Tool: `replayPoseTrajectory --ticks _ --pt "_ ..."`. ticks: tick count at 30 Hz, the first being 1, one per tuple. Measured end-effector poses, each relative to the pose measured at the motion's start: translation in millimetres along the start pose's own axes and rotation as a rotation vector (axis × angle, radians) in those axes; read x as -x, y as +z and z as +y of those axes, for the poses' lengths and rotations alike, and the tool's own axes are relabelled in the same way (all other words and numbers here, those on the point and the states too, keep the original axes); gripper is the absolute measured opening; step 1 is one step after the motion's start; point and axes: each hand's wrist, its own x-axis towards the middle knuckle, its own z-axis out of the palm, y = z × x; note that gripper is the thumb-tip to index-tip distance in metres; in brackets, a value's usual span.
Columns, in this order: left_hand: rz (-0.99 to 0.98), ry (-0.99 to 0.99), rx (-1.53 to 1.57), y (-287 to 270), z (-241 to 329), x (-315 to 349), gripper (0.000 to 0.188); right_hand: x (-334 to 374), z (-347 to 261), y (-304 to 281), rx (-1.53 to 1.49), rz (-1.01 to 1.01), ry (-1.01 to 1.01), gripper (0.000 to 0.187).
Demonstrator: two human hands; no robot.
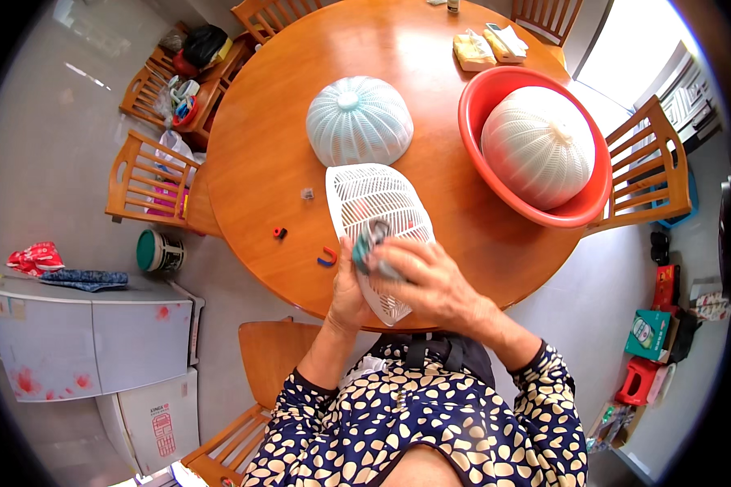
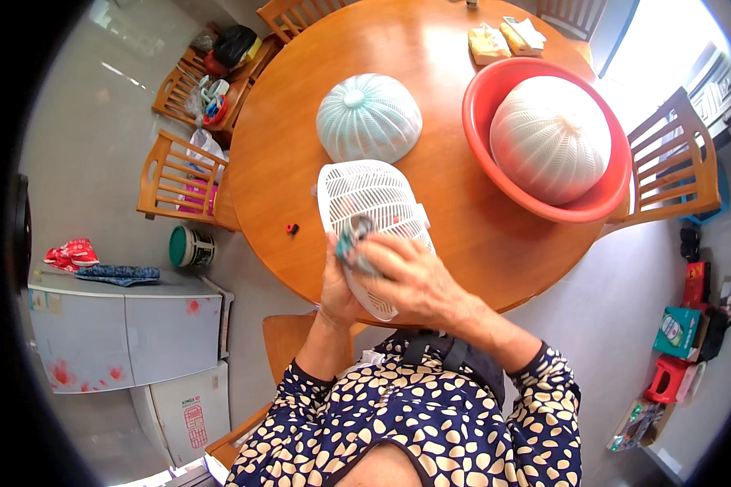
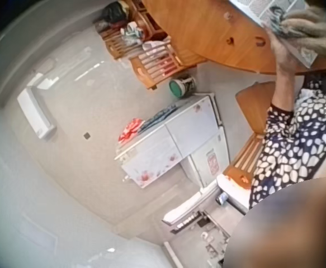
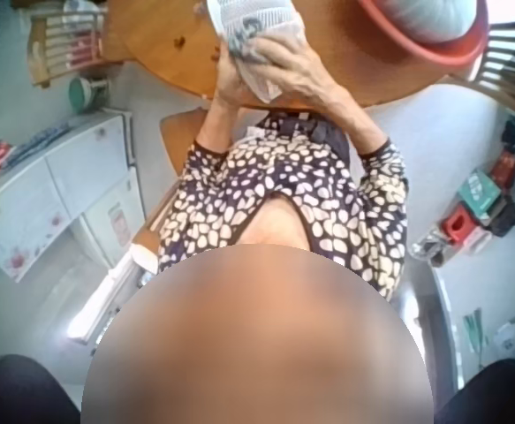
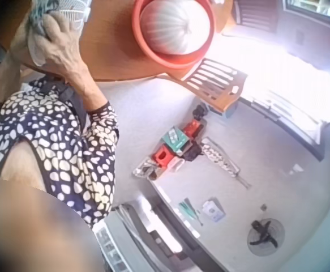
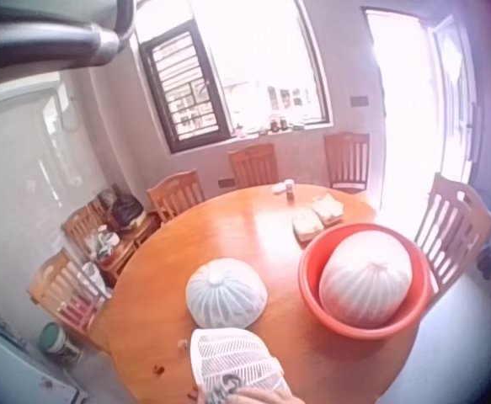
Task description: The person retrieves a light blue plastic basket and a red basin from a kitchen cabinet. They then wipe the table surface with a cloth. The person proceeds to wipe the light blue basket and a white plastic basket with the cloth, cleaning them thoroughly. Finally, they use a tissue to wipe the white basket.
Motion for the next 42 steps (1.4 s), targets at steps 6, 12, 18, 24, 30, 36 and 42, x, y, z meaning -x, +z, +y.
replayPoseTrajectory --ticks 6,12,18,24,30,36,42 --pt "0.104 0.098 -0.109 29 5 -1 0.071 37 -18 -18 -0.262 -0.089 0.137 0.019" --pt "0.117 0.127 -0.306 40 1 1 0.070 30 13 -28 -0.041 0.354 0.605 0.017" --pt "0.103 0.112 -0.261 35 -1 1 0.067 25 19 -21 0.016 0.316 0.562 0.037" --pt "0.126 0.105 -0.295 27 -2 2 0.067 28 18 -20 0.059 0.269 0.530 0.030" --pt "0.138 0.080 -0.288 27 -4 0 0.067 32 19 -19 0.060 0.265 0.522 0.026" --pt "0.105 0.062 -0.333 28 -3 -1 0.067 35 20 -17 0.051 0.264 0.533 0.026" --pt "0.110 0.050 -0.345 28 -3 1 0.067 36 19 -15 0.050 0.242 0.532 0.027"
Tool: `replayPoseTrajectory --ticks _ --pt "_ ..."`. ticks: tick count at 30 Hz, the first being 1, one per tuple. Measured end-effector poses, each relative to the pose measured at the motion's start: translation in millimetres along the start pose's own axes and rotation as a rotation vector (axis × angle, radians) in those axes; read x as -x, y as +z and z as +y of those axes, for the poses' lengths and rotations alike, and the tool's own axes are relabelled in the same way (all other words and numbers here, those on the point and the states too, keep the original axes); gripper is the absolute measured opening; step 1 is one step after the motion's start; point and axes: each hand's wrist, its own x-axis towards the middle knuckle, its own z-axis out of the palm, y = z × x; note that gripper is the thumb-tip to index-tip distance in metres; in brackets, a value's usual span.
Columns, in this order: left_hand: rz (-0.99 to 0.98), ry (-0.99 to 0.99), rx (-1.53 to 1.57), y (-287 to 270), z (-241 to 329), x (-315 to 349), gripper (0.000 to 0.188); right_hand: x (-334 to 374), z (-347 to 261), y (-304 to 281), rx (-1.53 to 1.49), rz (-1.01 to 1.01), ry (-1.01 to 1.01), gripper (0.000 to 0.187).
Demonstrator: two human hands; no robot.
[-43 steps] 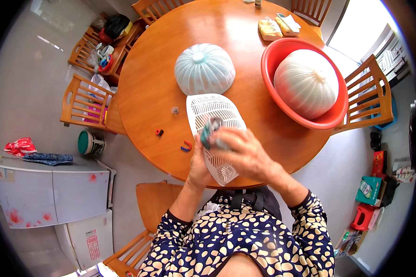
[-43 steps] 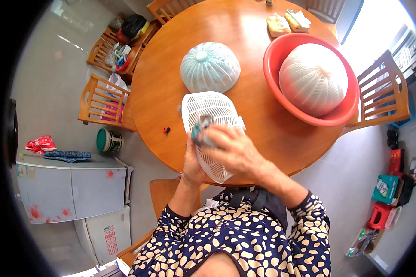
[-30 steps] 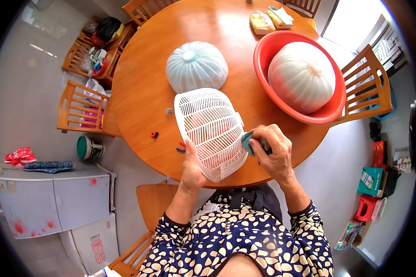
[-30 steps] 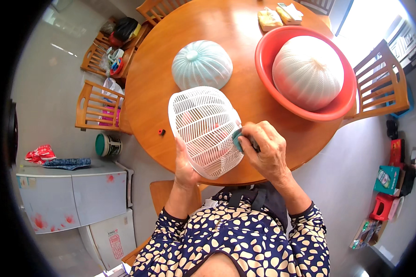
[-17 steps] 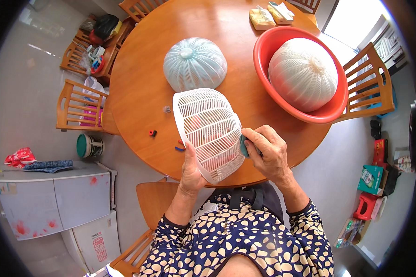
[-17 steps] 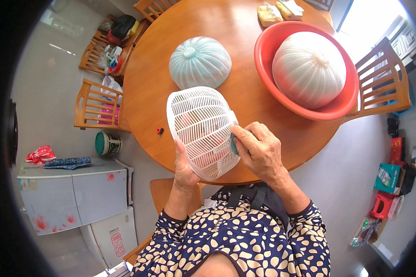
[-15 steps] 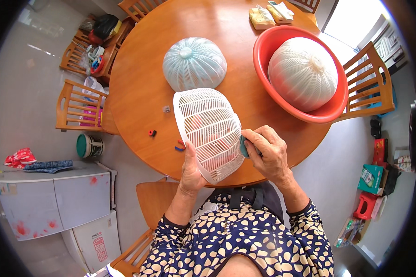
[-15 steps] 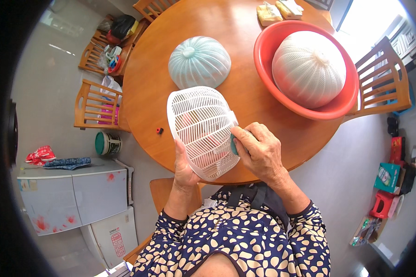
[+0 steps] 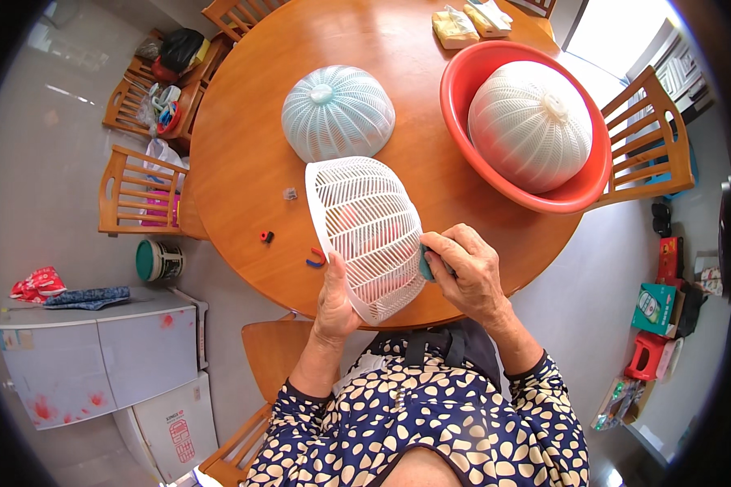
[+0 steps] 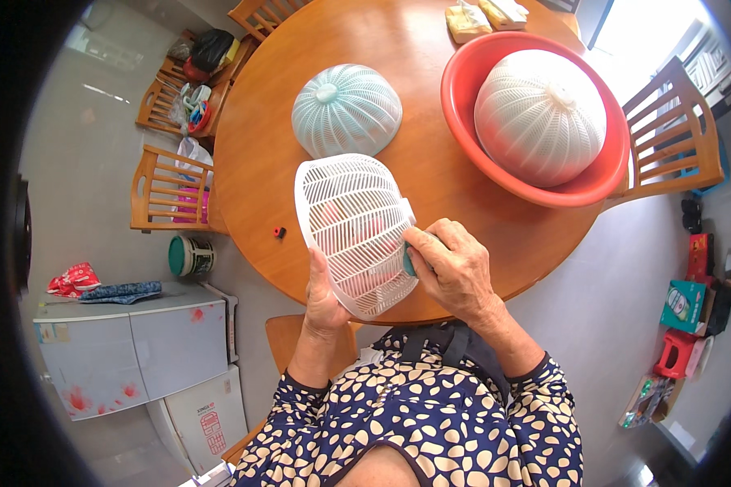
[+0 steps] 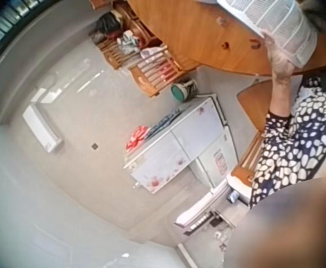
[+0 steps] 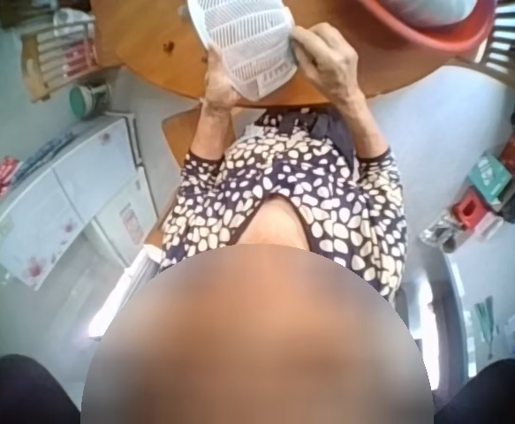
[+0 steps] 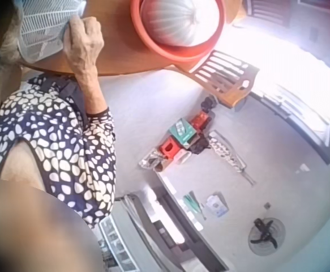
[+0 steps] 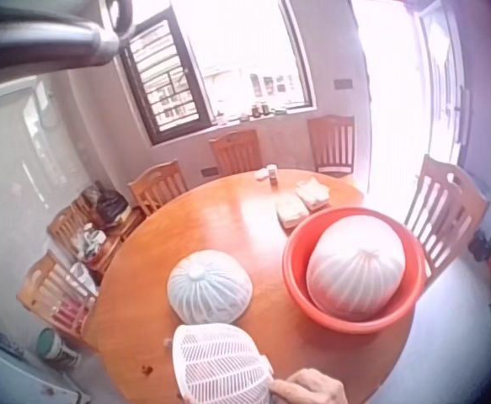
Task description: The person retrieves a light blue plastic basket and a red basin from a kitchen cabinet. They then wipe the table surface with a cloth. The person proceeds to wipe the light blue basket and a white plastic basket with the cloth, cleaning them thoroughly. Finally, they use a tissue to wipe the white basket.
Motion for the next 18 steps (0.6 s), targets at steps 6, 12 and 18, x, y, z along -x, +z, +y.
replayPoseTrajectory --ticks 6,12,18 --pt "-0.002 -0.028 0.054 -3 0 2 0.066 3 -1 2 -0.007 -0.020 0.007 0.028" --pt "-0.047 -0.045 0.136 -4 0 5 0.064 -4 -9 -6 -0.134 0.181 0.177 0.031" --pt "-0.048 -0.029 0.173 -15 -4 7 0.063 10 -24 21 -0.066 0.049 -0.092 0.041"
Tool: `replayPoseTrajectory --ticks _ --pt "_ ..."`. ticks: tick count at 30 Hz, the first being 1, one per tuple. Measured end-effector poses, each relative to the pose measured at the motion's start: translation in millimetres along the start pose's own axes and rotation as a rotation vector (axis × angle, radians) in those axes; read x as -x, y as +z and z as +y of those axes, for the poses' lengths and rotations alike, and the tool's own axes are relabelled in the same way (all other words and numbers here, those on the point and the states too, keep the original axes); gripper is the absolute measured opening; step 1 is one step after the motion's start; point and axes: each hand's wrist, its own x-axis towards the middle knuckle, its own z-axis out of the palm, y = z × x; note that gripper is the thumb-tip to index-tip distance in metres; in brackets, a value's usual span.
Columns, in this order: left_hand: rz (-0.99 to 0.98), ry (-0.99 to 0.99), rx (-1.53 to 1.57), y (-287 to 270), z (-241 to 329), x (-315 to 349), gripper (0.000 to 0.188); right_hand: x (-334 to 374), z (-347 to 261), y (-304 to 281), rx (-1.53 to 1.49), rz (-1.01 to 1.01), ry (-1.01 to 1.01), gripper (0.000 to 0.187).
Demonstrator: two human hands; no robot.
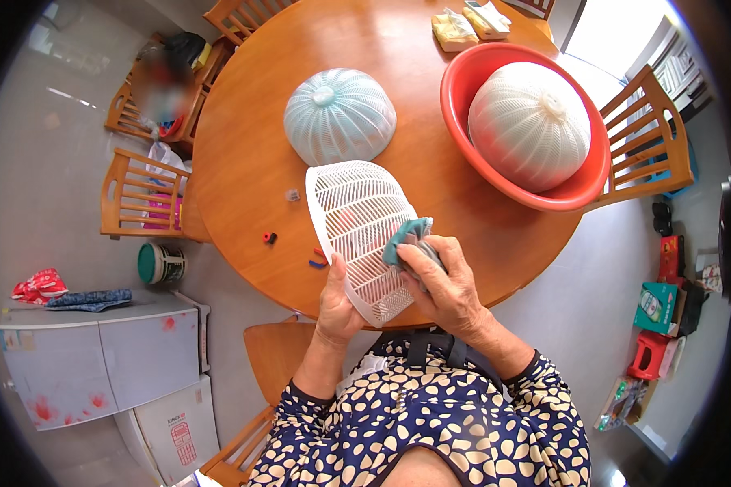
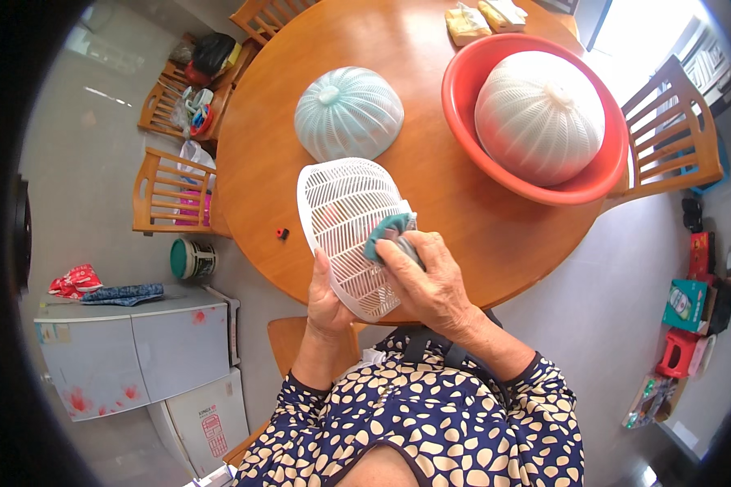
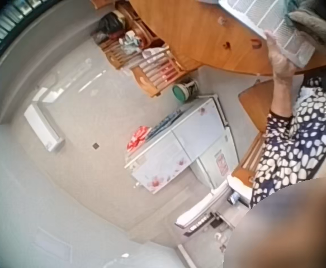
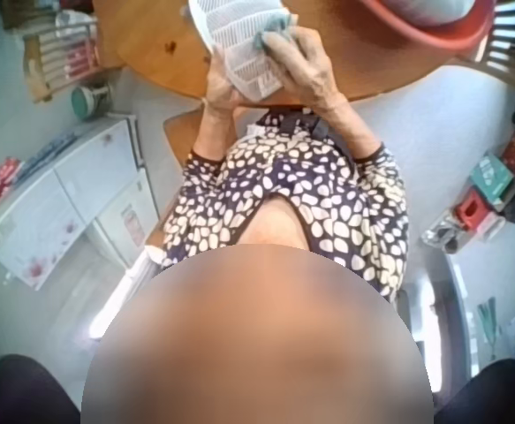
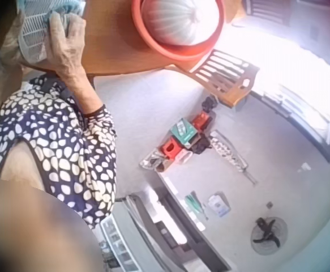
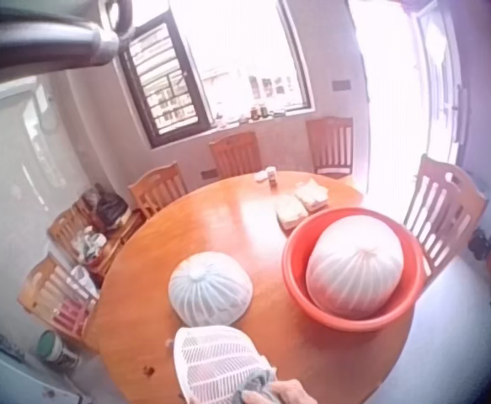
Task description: The person retrieves a light blue plastic basket and a red basin from a kitchen cabinet. They then wipe the table surface with a cloth. The person proceeds to wipe the light blue basket and a white plastic basket with the cloth, cleaning them thoroughly. Finally, they use a tissue to wipe the white basket.
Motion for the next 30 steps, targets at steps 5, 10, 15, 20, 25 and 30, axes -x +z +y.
replayPoseTrajectory --ticks 5,10,15,20,25,30 --pt "0.013 0.023 0.058 3 2 4 0.058 11 33 -7 0.025 -0.004 0.248 0.022" --pt "0.036 0.021 0.076 -7 4 10 0.048 5 12 -14 -0.128 0.113 0.150 0.024" --pt "0.039 0.007 0.139 -13 3 11 0.048 19 24 -3 -0.062 0.018 0.165 0.024" --pt "-0.061 -0.004 0.296 -20 7 12 0.048 12 42 -28 -0.154 0.208 0.355 0.019" --pt "-0.014 -0.104 0.461 -58 -17 -3 0.045 -18 18 -41 -0.022 0.160 -0.048 0.025" --pt "0.053 -0.134 0.419 -78 -29 -8 0.045 -12 20 -19 0.137 -0.078 -0.112 0.025"
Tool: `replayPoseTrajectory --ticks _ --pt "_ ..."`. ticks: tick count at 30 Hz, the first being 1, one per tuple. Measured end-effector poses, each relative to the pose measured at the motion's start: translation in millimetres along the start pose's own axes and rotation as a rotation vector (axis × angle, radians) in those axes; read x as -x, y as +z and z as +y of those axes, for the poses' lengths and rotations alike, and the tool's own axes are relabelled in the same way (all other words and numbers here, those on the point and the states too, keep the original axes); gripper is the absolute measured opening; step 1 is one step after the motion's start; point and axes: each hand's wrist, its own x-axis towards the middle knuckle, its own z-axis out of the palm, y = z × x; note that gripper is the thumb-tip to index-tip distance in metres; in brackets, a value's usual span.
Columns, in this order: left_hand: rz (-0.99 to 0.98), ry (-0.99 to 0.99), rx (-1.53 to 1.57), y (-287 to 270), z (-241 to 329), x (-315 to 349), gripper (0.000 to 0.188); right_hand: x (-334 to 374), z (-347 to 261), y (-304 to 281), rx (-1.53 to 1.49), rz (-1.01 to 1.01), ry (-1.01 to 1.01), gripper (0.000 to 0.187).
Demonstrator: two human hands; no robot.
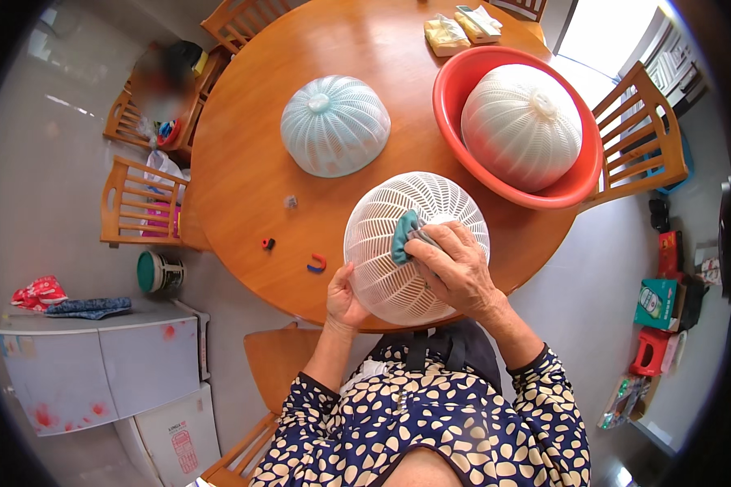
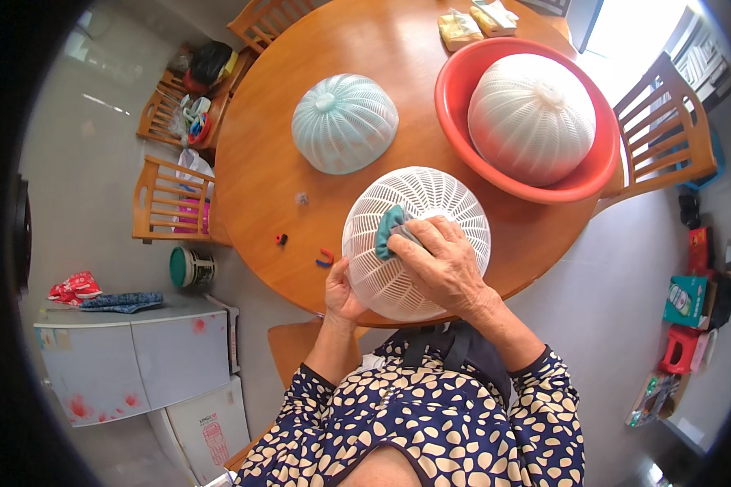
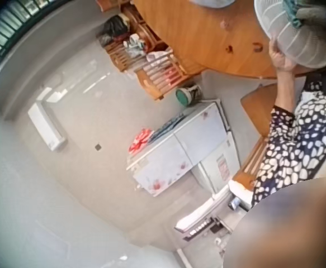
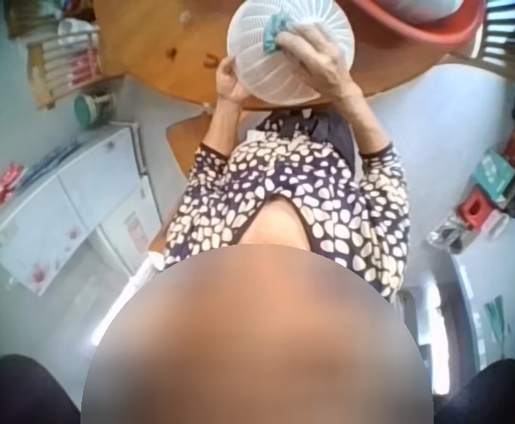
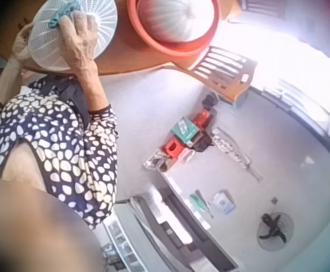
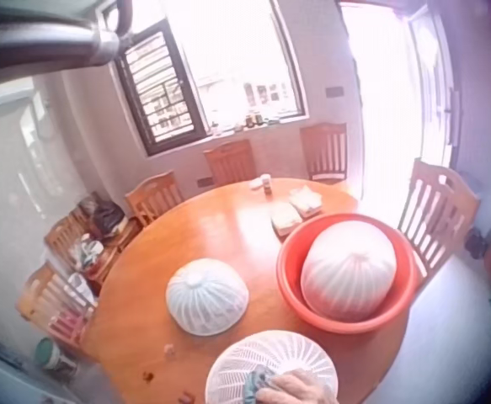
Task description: The person retrieves a light blue plastic basket and a red basin from a kitchen cabinet. They then wipe the table surface with a cloth. The person proceeds to wipe the light blue basket and a white plastic basket with the cloth, cleaning them thoroughly. Finally, they use a tissue to wipe the white basket.
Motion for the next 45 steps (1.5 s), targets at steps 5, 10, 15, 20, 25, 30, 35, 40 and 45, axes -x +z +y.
replayPoseTrajectory --ticks 5,10,15,20,25,30,35,40,45 --pt "0.194 0.158 -0.279 -16 5 -1 0.044 -4 19 2 0.180 0.035 0.052 0.024" --pt "0.466 0.397 -0.838 -26 6 5 0.043 -3 34 -8 -0.155 0.286 0.520 0.021" --pt "0.562 0.632 -1.696 9 -13 0 0.058 31 63 27 0.064 0.170 0.425 0.024" --pt "0.175 0.698 -2.373 59 -52 -9 0.085 28 64 29 0.128 0.163 0.356 0.032" --pt "0.186 0.584 -2.522 41 -62 -25 0.092 46 54 10 0.108 0.017 0.091 0.031" --pt "0.167 0.544 -2.521 42 -60 -24 0.088 65 44 1 0.055 -0.044 -0.006 0.031" --pt "0.172 0.507 -2.504 45 -61 -23 0.087 34 77 17 0.048 -0.003 0.070 0.026" --pt "0.186 0.498 -2.502 50 -62 -23 0.088 -7 103 40 -0.023 -0.002 0.279 0.016" --pt "0.237 0.458 -2.541 47 -62 -23 0.090 -3 120 45 -0.196 -0.006 0.541 0.018"
